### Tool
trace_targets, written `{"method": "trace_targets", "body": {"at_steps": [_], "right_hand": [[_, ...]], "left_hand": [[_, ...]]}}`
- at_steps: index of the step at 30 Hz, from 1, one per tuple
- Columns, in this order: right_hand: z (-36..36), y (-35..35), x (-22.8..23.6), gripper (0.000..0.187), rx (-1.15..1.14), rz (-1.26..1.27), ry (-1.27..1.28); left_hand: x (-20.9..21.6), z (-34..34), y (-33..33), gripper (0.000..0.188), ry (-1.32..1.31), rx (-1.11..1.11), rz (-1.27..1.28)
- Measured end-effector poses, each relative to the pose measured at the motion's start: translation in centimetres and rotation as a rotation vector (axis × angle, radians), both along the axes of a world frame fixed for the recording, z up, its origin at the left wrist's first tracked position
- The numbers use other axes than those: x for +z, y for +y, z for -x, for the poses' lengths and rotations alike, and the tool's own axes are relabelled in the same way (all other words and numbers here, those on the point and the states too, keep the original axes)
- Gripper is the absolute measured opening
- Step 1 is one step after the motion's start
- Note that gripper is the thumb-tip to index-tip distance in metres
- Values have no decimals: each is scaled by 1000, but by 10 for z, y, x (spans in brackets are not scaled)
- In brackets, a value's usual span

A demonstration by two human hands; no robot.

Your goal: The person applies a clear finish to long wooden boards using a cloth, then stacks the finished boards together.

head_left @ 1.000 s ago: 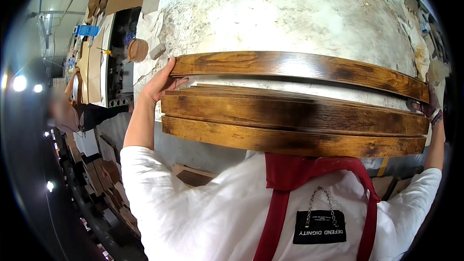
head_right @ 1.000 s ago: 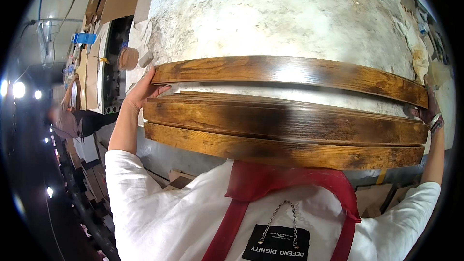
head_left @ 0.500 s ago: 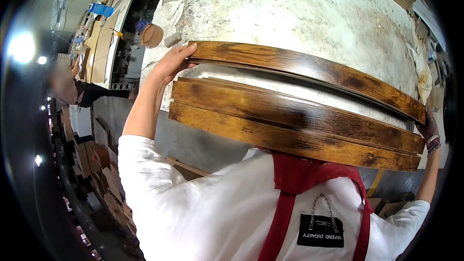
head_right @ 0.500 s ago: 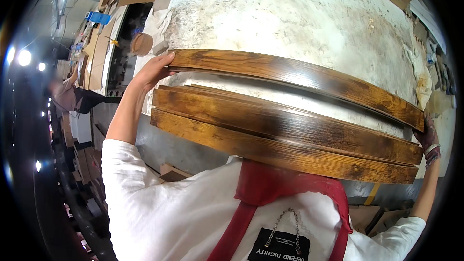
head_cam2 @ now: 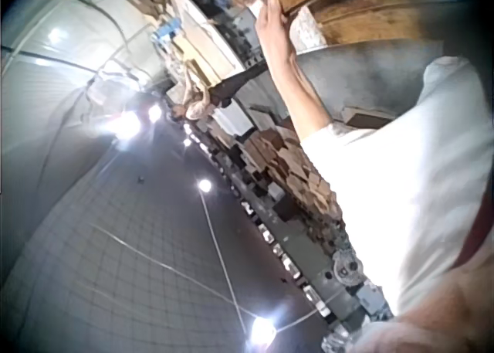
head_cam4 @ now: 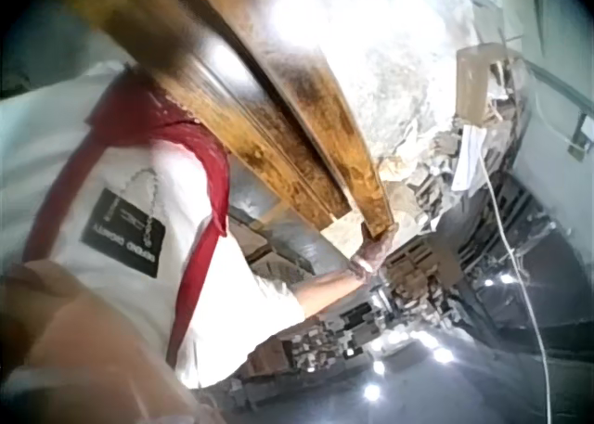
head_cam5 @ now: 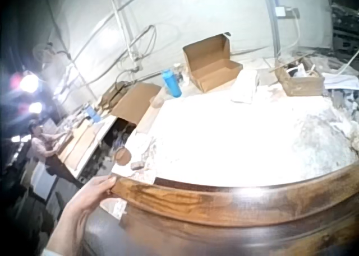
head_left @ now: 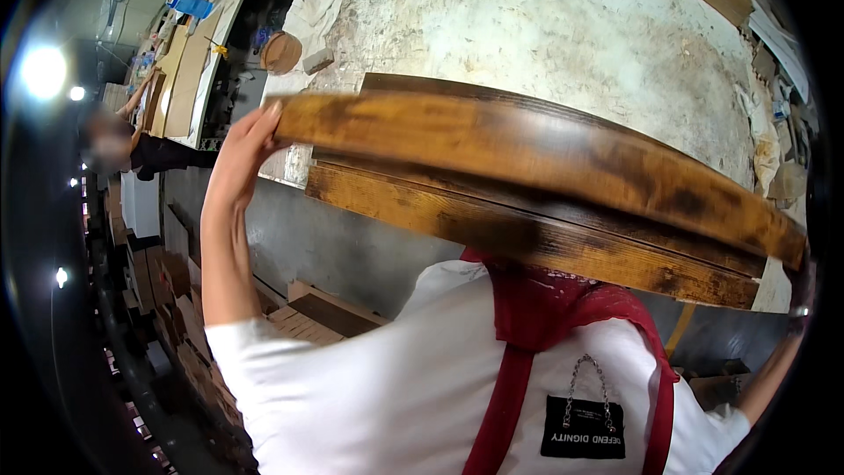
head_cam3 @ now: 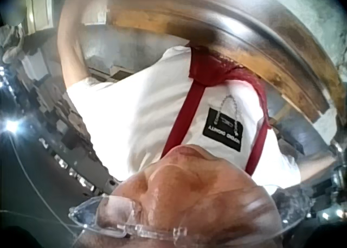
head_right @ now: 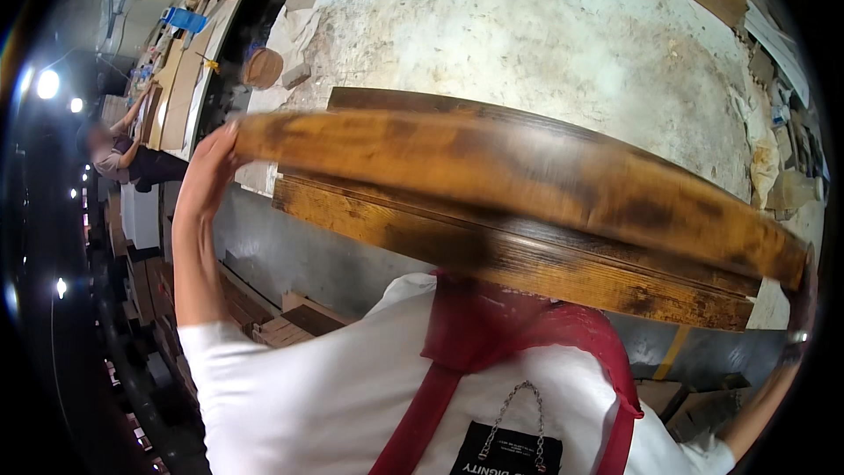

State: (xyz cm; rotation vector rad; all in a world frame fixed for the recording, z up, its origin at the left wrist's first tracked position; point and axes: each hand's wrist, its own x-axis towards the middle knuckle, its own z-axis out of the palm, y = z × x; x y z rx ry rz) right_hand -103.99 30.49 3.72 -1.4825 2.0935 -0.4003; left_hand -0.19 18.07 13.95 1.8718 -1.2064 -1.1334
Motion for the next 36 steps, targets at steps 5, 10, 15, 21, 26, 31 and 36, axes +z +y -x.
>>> {"method": "trace_targets", "body": {"at_steps": [5, 10, 15, 21, 26, 31, 36], "right_hand": [[-95, 64, 35, 65, -85, -68, -480], [-113, 85, -5, 67, -140, -12, -342], [-121, 102, -5, 69, -120, -9, -266], [-139, 50, 79, 65, -301, -43, -206], [-197, -81, 79, 50, -143, -160, -655], [-203, -110, 29, 55, -42, -525, -368], [-218, -101, -1, 40, -268, -595, -666]], "left_hand": [[-7, -11, 76, 42, 14, 33, -83], [-26, -18, 93, 42, 56, 38, -114], [-22, -2, 78, 49, 76, 52, -141], [-9, -87, 50, 60, -164, 35, 4], [4, -71, -89, 70, 50, -170, -140], [-98, -31, -148, 81, -201, -315, -618], [-121, -21, -156, 69, -94, -368, -762]]}}
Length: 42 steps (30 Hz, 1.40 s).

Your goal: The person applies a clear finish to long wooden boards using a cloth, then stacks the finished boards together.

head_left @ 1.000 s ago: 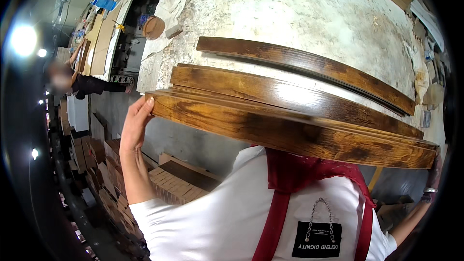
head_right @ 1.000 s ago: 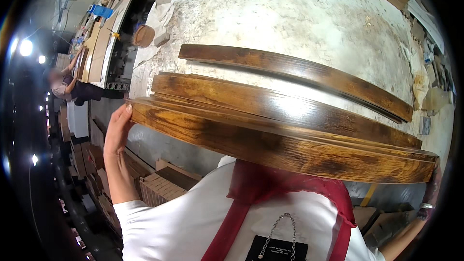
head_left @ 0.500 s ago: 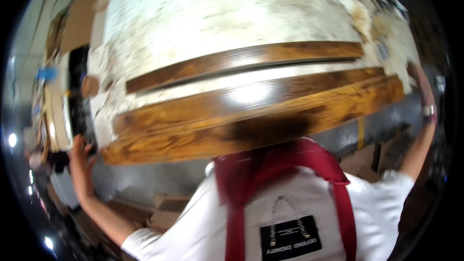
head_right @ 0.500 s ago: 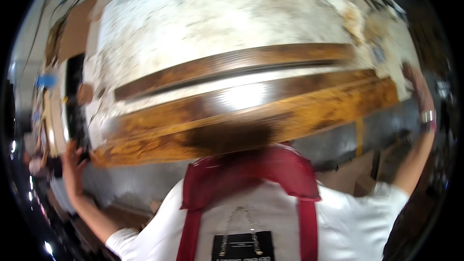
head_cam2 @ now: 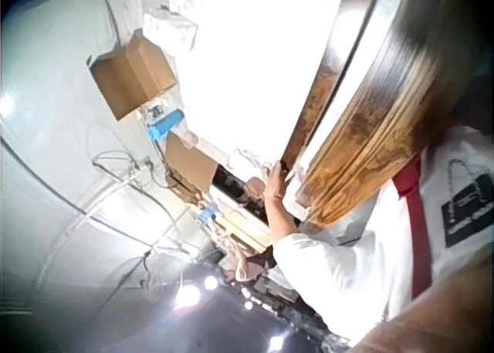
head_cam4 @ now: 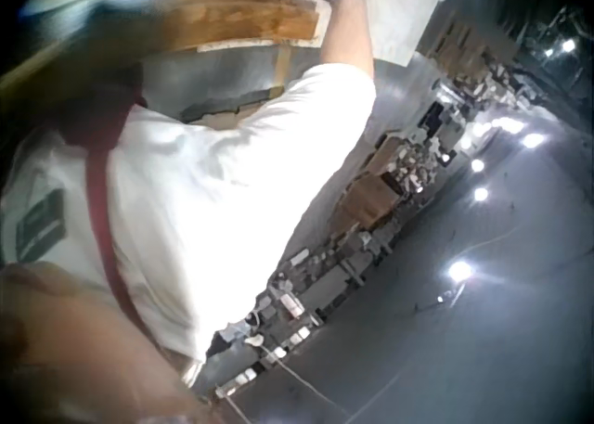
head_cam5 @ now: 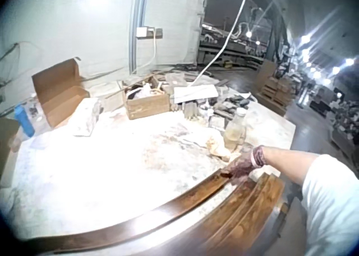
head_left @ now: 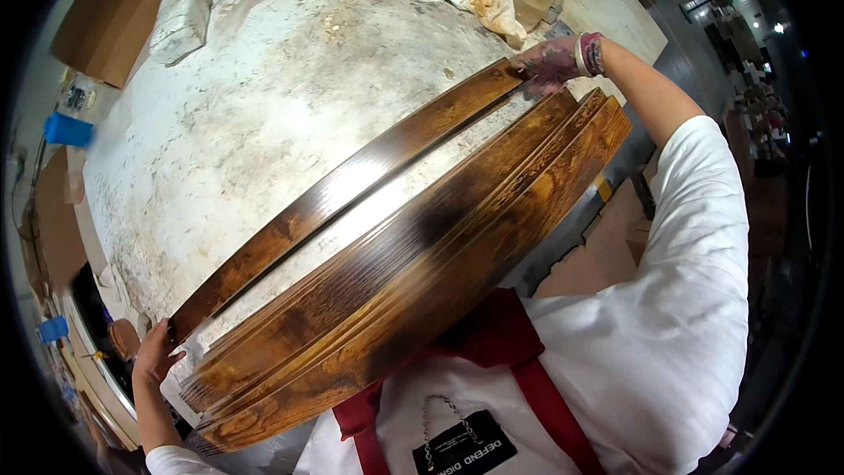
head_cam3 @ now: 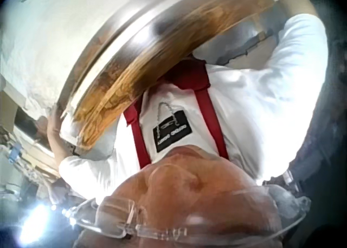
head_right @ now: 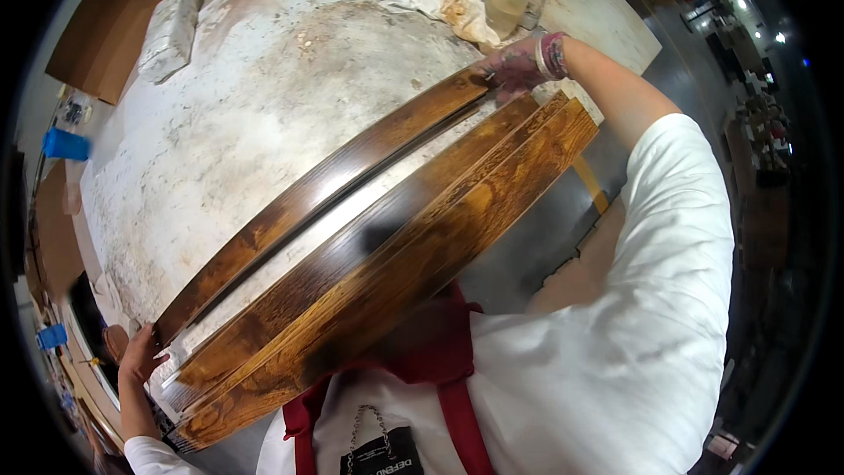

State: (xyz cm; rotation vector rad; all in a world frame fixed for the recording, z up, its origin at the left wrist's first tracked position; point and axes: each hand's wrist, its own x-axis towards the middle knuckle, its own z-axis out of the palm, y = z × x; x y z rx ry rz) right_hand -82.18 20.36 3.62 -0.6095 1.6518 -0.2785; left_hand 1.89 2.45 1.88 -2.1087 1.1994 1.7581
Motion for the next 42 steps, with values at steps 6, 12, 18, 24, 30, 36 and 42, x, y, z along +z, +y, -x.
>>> {"method": "trace_targets", "body": {"at_steps": [6, 12, 18, 24, 30, 36, 42], "right_hand": [[0, 1, -28, 40, -177, 17, -85], [-1, -10, -35, 40, -107, -53, -153], [16, 0, -65, 19, -101, 230, -405], [-2, 4, -5, 34, -79, 174, 25], [-17, 35, 84, 45, -79, 379, 273], [-17, 62, 93, 49, 71, 413, 293], [-22, 71, 98, 56, 155, 493, 282]], "left_hand": [[-15, 13, -3, 64, 86, 68, -69], [-16, 29, -1, 56, 122, 175, -49], [-29, 8, 13, 51, 277, 202, 58], [30, 22, 12, 45, 306, 143, 273], [95, -17, 57, 61, 246, 147, 481], [120, -6, 104, 66, 34, 96, 379], [115, -25, 112, 72, 53, 123, 297]]}}
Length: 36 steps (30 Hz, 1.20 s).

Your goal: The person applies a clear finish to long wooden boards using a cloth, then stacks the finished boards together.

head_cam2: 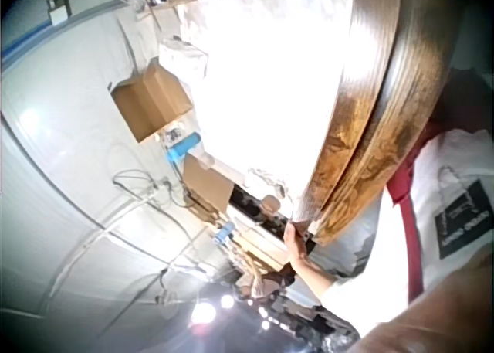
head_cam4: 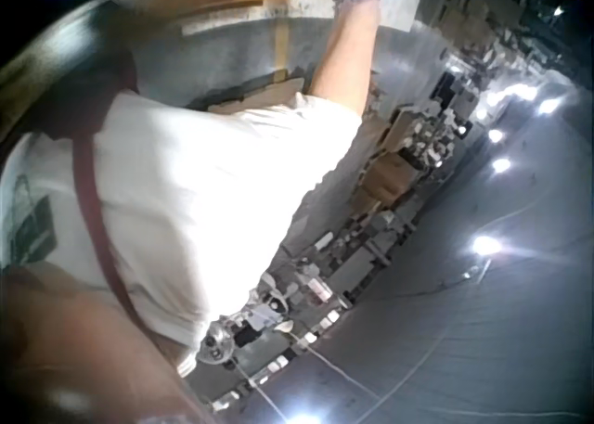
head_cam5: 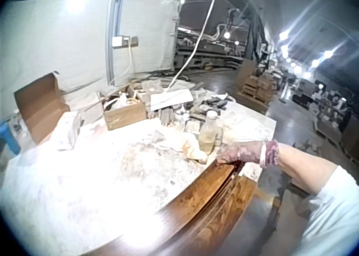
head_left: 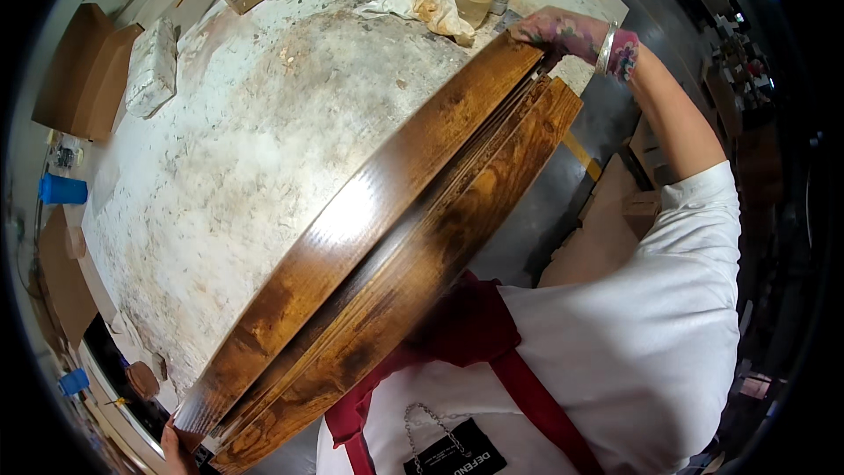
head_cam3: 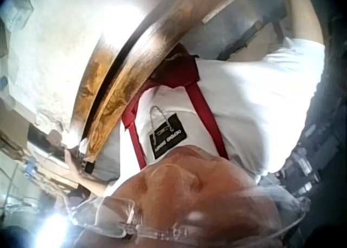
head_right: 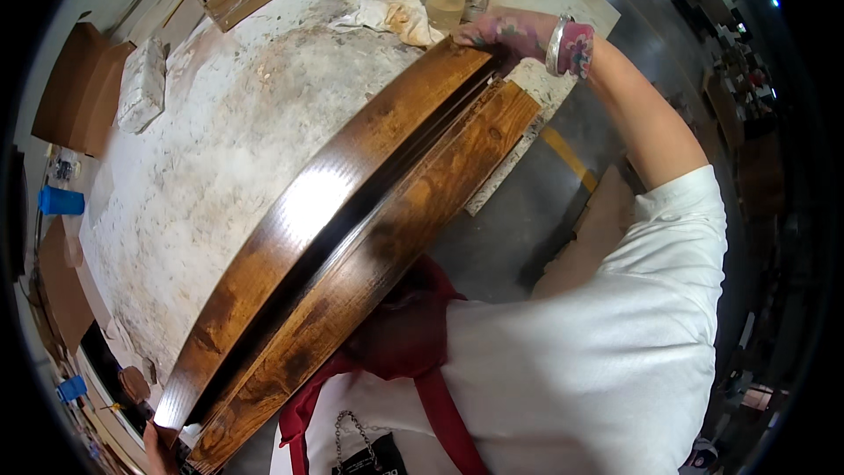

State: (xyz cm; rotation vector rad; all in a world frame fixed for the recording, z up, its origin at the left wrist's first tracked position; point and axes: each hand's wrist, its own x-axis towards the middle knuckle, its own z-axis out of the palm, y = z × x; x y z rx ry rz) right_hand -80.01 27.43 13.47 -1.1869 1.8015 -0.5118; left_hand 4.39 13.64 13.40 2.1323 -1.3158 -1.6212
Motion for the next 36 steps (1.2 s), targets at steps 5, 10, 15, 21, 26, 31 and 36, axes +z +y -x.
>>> {"method": "trace_targets", "body": {"at_steps": [5, 10, 15, 21, 26, 31, 36], "right_hand": [[-12, 13, 2, 69, -195, -49, 30], [-11, 15, -16, 67, -247, 62, -15], [66, 49, -55, 62, -287, 117, -302], [68, 70, -65, 69, -395, 167, -430], [30, 54, -56, 75, -358, 190, -515], [12, 46, -57, 75, -344, 211, -587], [12, 42, -74, 68, -287, 248, -659]], "left_hand": [[7, 13, -3, 79, -74, -65, -42], [-14, -14, 9, 67, 175, -75, 62], [-28, -4, 5, 63, 291, 17, 126], [-9, 34, 26, 63, 155, 110, 181], [-6, 30, 46, 60, 66, 23, 205], [-11, 29, 37, 55, 50, -105, 295], [-32, 11, 45, 62, 240, 16, 271]]}}
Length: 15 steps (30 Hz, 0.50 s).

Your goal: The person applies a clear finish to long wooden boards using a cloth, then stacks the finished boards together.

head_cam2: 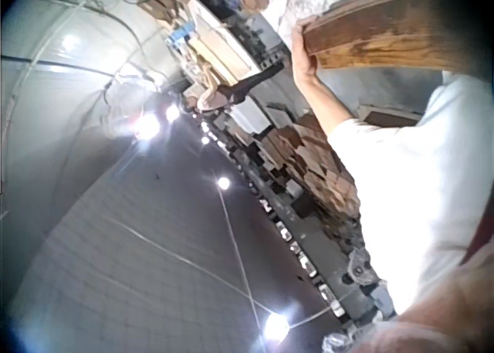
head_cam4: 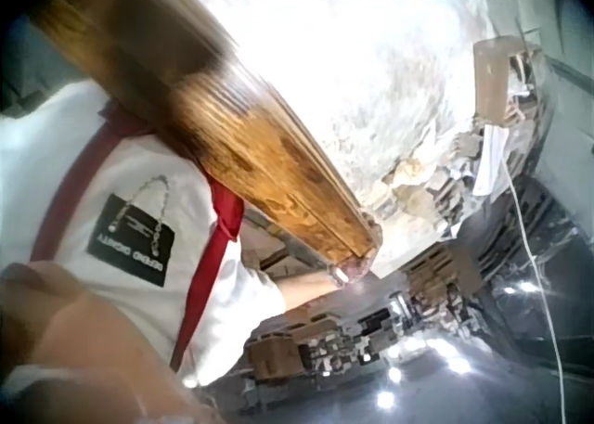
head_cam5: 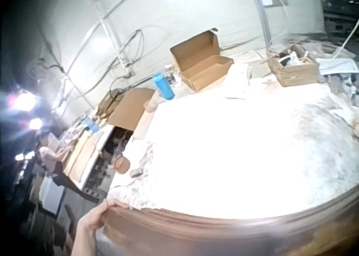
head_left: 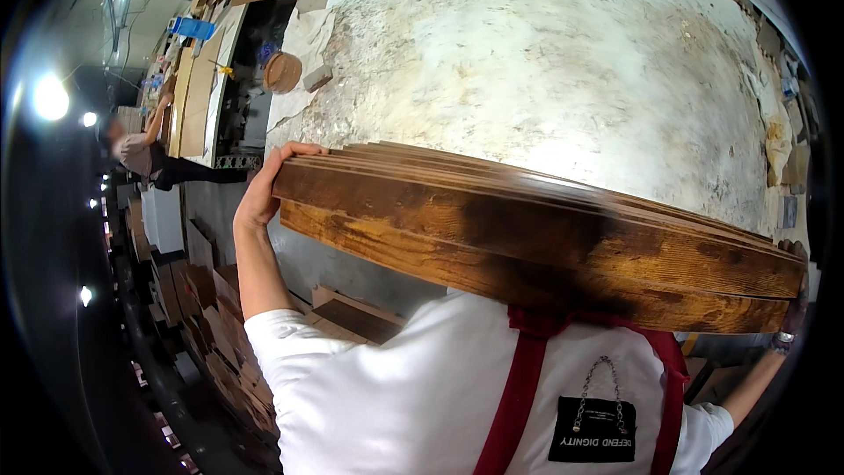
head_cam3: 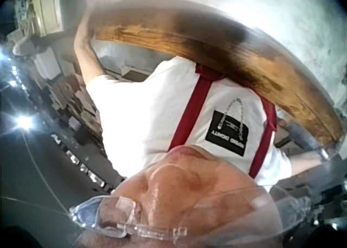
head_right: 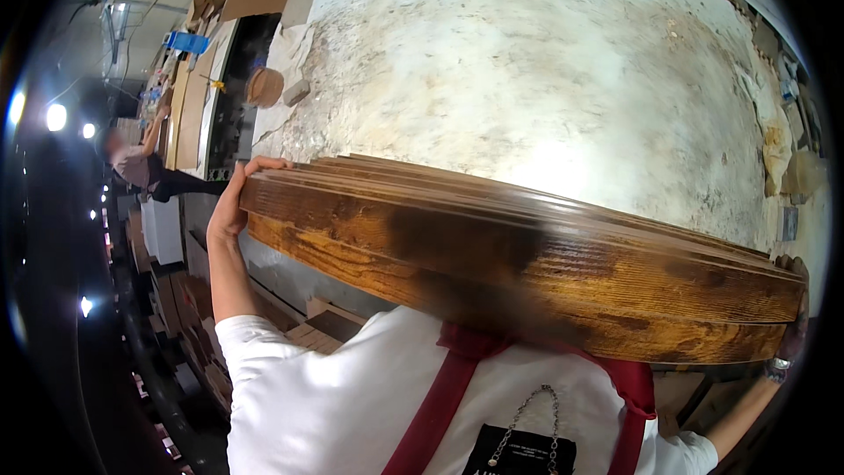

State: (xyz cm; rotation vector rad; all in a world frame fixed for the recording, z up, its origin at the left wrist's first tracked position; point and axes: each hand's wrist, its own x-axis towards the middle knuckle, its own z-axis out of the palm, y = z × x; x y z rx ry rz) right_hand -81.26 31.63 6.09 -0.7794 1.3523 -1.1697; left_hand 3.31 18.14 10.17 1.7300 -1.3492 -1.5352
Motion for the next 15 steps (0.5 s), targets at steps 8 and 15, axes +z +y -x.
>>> {"method": "trace_targets", "body": {"at_steps": [8, 15], "right_hand": [[-14, -3, -16, 60, 314, 192, -324], [-7, 16, -38, 69, -30, 256, -455]], "left_hand": [[58, 30, -61, 72, -461, -301, -52], [18, 274, -125, 85, -203, -1095, -82]]}}
